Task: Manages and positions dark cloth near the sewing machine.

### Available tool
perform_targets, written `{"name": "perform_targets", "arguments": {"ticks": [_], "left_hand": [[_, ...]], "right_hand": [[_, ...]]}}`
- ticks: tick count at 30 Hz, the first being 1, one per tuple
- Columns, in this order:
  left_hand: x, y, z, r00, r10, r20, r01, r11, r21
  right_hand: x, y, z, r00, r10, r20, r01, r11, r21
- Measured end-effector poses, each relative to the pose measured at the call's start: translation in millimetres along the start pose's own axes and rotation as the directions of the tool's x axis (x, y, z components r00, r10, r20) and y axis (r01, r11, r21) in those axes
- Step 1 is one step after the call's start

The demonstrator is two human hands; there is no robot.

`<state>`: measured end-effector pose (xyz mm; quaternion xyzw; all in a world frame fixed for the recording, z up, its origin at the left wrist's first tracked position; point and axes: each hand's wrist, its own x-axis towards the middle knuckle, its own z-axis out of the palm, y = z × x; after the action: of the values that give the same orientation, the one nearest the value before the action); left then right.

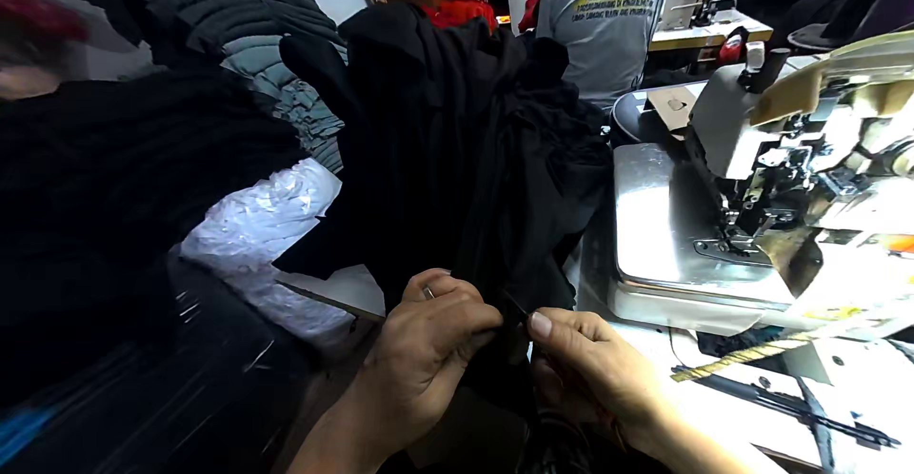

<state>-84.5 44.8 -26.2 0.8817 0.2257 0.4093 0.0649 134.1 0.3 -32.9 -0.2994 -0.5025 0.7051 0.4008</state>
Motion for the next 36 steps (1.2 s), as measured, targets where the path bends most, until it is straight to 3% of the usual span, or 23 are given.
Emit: {"name": "perform_targets", "arguments": {"ticks": [5, 11, 14, 17, 21, 23, 25, 27, 29, 31, 33, 36], "left_hand": [[-7, -6, -1, 1.0, -0.019, 0.003, 0.019, 0.991, 0.13], [-7, -12, -1, 0.985, -0.108, 0.136, 0.055, 0.937, 0.345], [15, 4, -9, 0.976, -0.105, 0.193, 0.038, 0.947, 0.319], [51, 23, -10, 0.986, -0.02, 0.164, -0.029, 0.957, 0.287], [107, 25, 27, 0.973, 0.015, 0.229, -0.092, 0.939, 0.33], [131, 12, 54, 0.911, -0.159, 0.381, -0.012, 0.912, 0.409], [153, -3, 78, 0.735, -0.401, 0.547, 0.054, 0.839, 0.542], [163, -14, 97, 0.639, -0.473, 0.607, 0.004, 0.791, 0.612], [165, -17, 107, 0.59, -0.503, 0.632, -0.082, 0.741, 0.666], [161, -22, 110, 0.622, -0.485, 0.614, -0.129, 0.711, 0.692], [152, -32, 104, 0.739, -0.369, 0.563, -0.079, 0.784, 0.616], [142, -37, 79, 0.907, -0.19, 0.377, 0.056, 0.939, 0.339]], "right_hand": [[-4, 7, -3, 0.996, -0.053, -0.073, 0.05, 0.998, -0.043], [-43, 19, -15, 0.983, -0.135, -0.124, 0.121, 0.986, -0.116], [-65, 21, -32, 0.959, -0.23, -0.165, 0.195, 0.959, -0.206], [-80, 22, -50, 0.904, -0.34, -0.26, 0.277, 0.928, -0.248], [-90, 24, -67, 0.827, -0.337, -0.45, 0.282, 0.941, -0.186], [-93, 26, -71, 0.823, -0.339, -0.456, 0.318, 0.94, -0.125], [-92, 27, -69, 0.819, -0.336, -0.465, 0.313, 0.941, -0.128], [-92, 29, -68, 0.812, -0.364, -0.457, 0.309, 0.931, -0.191], [-93, 32, -69, 0.811, -0.409, -0.419, 0.326, 0.91, -0.258], [-94, 35, -70, 0.817, -0.435, -0.378, 0.343, 0.894, -0.288], [-94, 36, -72, 0.822, -0.441, -0.36, 0.353, 0.891, -0.286], [-93, 37, -74, 0.824, -0.447, -0.349, 0.361, 0.888, -0.286]]}}
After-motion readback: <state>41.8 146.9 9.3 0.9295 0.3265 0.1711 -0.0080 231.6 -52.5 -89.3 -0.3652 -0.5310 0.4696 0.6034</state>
